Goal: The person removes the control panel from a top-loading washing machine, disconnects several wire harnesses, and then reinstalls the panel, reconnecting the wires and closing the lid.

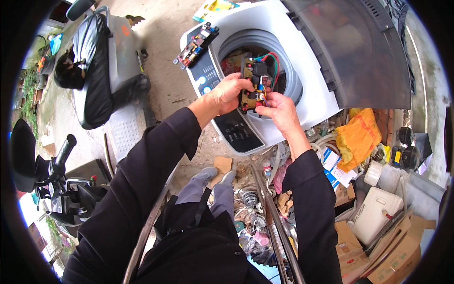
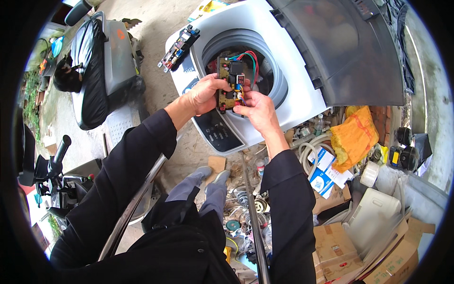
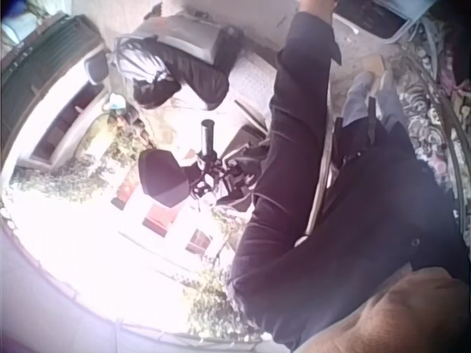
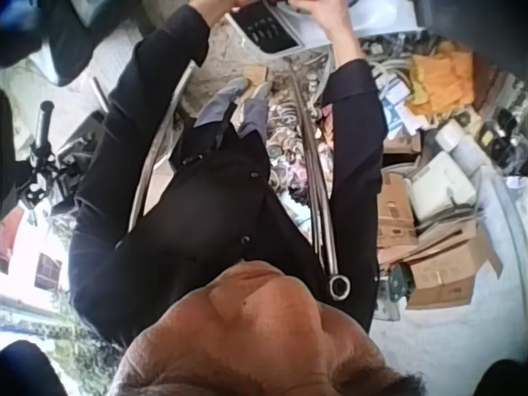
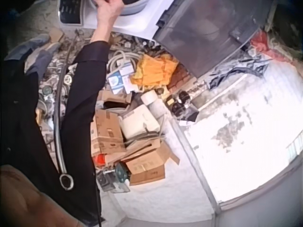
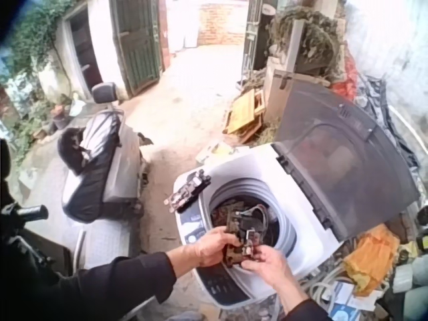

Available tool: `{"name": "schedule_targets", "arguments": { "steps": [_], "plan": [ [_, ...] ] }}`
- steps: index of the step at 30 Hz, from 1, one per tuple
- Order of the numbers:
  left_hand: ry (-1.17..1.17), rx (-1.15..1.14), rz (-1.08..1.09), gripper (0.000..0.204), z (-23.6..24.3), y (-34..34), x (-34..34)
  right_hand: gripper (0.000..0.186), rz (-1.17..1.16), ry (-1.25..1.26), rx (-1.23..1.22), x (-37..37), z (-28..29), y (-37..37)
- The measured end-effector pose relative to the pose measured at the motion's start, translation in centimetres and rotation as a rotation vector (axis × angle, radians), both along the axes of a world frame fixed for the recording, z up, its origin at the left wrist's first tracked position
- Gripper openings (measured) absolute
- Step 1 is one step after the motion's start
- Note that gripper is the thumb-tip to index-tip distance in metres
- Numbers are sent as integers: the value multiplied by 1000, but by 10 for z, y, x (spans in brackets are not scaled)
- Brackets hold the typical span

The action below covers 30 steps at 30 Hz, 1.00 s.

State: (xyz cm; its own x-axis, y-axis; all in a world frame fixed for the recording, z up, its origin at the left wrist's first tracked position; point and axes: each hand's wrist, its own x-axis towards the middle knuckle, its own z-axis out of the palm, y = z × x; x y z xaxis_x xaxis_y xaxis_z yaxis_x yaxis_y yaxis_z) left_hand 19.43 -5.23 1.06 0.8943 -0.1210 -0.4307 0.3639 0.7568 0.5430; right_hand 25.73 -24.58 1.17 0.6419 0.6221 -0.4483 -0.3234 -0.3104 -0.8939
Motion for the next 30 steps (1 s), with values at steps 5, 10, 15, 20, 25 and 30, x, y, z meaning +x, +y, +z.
{"name": "schedule_targets", "arguments": {
  "steps": [5, 10, 15, 20, 25, 30],
  "plan": [
    [36, 135, 29, 40, 3, 18, 3, 47, -129, -154, 21, 19, 28, -16],
    [202, 356, 0, 28, 22, 32, -7, 30, -282, -189, -129, 33, 37, -58],
    [228, 634, -102, 41, 37, 29, -11, 21, -327, -190, -150, 19, 29, -73],
    [198, 873, -118, 47, 28, 40, -18, 13, 155, 20, -272, -3, 54, -79],
    [246, 779, -188, 40, 26, 46, -15, 29, 1161, 226, -679, -80, 14, -176],
    [192, 676, -242, 40, 27, 49, -11, 27, -165, 542, -519, -219, 21, -188]
  ]
}}
